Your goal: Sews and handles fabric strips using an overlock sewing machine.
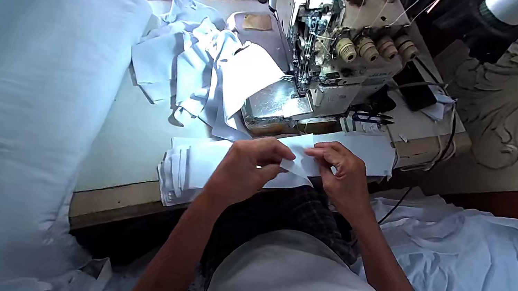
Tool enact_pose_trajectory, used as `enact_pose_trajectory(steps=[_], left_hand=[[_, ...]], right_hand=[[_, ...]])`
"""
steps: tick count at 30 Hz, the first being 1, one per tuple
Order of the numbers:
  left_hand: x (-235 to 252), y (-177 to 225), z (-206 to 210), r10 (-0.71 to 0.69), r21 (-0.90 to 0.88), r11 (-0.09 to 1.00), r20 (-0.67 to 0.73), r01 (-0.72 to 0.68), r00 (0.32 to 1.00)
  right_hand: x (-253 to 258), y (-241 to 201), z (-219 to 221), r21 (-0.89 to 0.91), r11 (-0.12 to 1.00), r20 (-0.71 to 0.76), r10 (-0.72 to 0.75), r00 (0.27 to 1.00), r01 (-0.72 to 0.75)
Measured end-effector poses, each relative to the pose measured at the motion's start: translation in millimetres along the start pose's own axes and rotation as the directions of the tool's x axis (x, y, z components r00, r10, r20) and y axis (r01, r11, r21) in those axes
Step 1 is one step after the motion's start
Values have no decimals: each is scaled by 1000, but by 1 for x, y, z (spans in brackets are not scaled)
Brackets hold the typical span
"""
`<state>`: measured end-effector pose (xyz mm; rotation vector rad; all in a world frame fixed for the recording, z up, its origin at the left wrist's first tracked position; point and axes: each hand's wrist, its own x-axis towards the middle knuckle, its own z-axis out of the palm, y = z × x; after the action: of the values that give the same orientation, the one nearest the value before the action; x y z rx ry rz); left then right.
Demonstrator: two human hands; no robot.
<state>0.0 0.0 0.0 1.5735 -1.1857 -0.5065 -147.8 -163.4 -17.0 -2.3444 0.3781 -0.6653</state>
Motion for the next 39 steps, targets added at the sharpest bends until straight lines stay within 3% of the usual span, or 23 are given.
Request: enact_pose_trajectory(steps=[4,9,17,23,33,37,39], left_hand=[[11,-7,10,-8,22,1000,-27,8,1000],[9,-8,-2,90,114,990,-102,-78,991],[14,-19,-27,109,-260,961,33,-97,993],[12,-16,-30,24,-429,901,-98,-64,995],[14,-16,-28,-6,-502,857,-228,-112,974],[20,-14,-20,-21,-473,873,-279,-118,960],[28,-11,-16,-17,-373,921,-337,-116,942]], right_hand=[[-10,-4,3,28,995,-35,-99,995,100],[-9,-12,20,35,981,-146,-181,973,188],[0,-30,25,109,945,-128,-293,947,307],[6,-36,23,159,957,-107,-228,968,243],[6,-38,18,242,958,-135,-126,983,156],[8,-38,18,233,965,-166,-80,983,118],[13,-37,20,189,973,-200,-92,976,130]])
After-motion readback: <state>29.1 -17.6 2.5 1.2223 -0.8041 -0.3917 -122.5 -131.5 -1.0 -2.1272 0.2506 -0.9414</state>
